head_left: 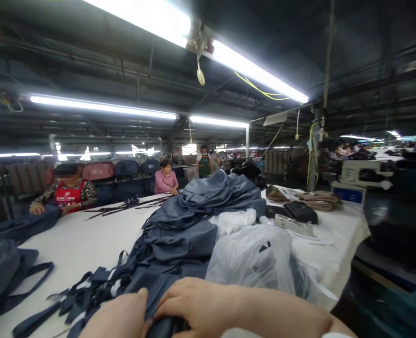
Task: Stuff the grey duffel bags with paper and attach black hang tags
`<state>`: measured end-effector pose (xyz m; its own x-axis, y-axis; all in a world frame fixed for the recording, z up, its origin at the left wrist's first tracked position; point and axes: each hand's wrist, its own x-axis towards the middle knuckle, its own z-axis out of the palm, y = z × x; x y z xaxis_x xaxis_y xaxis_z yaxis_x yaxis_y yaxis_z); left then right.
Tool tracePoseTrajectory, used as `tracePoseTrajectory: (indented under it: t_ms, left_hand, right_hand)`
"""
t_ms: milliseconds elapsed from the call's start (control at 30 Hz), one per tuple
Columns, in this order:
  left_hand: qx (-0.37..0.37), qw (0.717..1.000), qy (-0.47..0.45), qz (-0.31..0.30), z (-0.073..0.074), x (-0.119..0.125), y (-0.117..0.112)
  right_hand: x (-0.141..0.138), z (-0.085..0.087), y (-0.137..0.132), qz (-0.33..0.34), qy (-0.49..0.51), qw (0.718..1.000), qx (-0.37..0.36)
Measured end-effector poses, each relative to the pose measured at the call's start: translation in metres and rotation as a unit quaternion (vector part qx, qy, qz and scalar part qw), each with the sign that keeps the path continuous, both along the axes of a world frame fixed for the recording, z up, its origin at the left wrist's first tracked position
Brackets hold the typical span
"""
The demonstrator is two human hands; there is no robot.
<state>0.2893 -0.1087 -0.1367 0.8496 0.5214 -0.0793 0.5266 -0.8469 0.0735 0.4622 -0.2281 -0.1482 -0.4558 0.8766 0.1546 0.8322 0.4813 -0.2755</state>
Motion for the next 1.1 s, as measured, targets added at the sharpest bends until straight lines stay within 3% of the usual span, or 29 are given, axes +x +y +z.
tracePoseTrajectory:
  t_ms: [100, 200, 400, 500, 667, 800, 867, 933, 1000, 1100]
  left_hand:
    - [0.016, 0.999, -0.042, 0.011, -0.005, -0.009, 0.010]
    - [-0.013, 0.996, -0.081, 0.045, 0.004, -0.019, 0.014]
    - [-0.038, 0.968, -0.230, 0.094, 0.034, -0.047, 0.018]
    - [-0.023, 0.961, -0.260, 0.090, 0.043, -0.060, 0.009]
    - [-0.002, 0.973, -0.202, 0.115, 0.059, -0.082, 0.006]
    - [0.014, 0.963, -0.195, 0.184, 0.067, -0.135, 0.017]
    - [0.014, 0.949, -0.212, 0.233, 0.062, -0.177, 0.022]
    - [0.009, 0.927, -0.239, 0.290, 0.048, -0.224, 0.023]
    - [-0.007, 0.895, -0.272, 0.355, 0.022, -0.274, 0.019]
    - [-0.050, 0.824, -0.343, 0.448, -0.034, -0.343, -0.001]
  right_hand:
    - [-0.002, 0.006, -0.002, -0.028, 0.010, 1.000, -0.009]
    - [-0.008, 0.016, 0.003, -0.063, 0.042, 0.997, -0.027]
    - [-0.034, 0.036, 0.035, 0.027, 0.024, 0.999, 0.039]
    - [-0.053, 0.031, 0.054, 0.007, -0.030, 0.996, 0.081]
    - [-0.068, 0.015, 0.083, 0.001, -0.082, 0.990, 0.115]
    - [-0.056, 0.012, 0.102, -0.046, -0.074, 0.990, 0.109]
    - [-0.048, 0.008, 0.111, -0.059, -0.061, 0.991, 0.099]
    - [-0.043, 0.002, 0.119, -0.067, -0.054, 0.991, 0.098]
    - [-0.041, -0.002, 0.125, -0.072, -0.056, 0.990, 0.110]
    - [-0.040, -0.008, 0.130, -0.068, -0.055, 0.987, 0.137]
